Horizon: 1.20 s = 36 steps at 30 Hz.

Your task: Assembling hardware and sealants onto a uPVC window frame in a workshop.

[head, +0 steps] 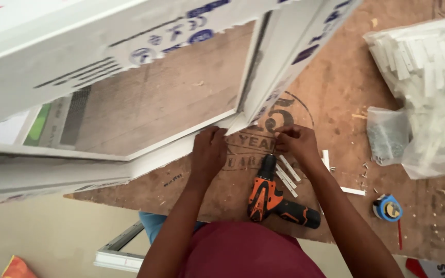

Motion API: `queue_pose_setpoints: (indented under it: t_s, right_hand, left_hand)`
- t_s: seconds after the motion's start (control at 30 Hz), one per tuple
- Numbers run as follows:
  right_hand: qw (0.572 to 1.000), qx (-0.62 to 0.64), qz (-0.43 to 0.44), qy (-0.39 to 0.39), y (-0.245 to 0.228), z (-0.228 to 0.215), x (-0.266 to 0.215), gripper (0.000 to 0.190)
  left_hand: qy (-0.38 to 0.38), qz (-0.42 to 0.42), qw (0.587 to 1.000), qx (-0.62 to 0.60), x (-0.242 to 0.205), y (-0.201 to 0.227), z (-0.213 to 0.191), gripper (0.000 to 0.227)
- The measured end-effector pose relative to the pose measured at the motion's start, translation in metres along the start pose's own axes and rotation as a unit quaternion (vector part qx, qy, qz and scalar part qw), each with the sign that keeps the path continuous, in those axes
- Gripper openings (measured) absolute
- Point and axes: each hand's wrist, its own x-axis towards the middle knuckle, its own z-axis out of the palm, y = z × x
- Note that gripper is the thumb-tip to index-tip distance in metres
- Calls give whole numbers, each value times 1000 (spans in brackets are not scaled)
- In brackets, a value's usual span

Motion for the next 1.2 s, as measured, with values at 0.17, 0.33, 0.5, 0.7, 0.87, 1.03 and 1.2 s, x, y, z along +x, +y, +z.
queue_pose_setpoints:
  t_s: [0.17,0.33,0.5,0.7,0.87,1.03,1.2]
  right_hand:
    - [1000,18,2,-20,-6,4,1,16]
    - [999,32,2,-25,-10,3,0,14]
    - [999,16,13,-38,-3,0,5,19]
    - [998,-46,16,-37,-21,4,-8,34]
    - [947,-317,-29,-35,-39,5,-74,45]
    - [877,-460,-51,-132,-19,7,-147,67]
    - [797,-572,-106,-162,18,16,-168,106]
  left_hand:
    - [-1,-5,1000,-6,1,1,-6,31]
    - [16,-1,1000,-16,-1,-2,-4,31]
    - [18,-1,1000,-18,-2,-5,-3,32]
    - [20,-1,1000,-14,-4,-7,-3,36]
    - [16,2,1000,-16,-5,-9,-5,36]
    - [16,4,1000,-27,-7,-8,-6,37]
    - [37,12,999,-33,-8,-6,-10,39]
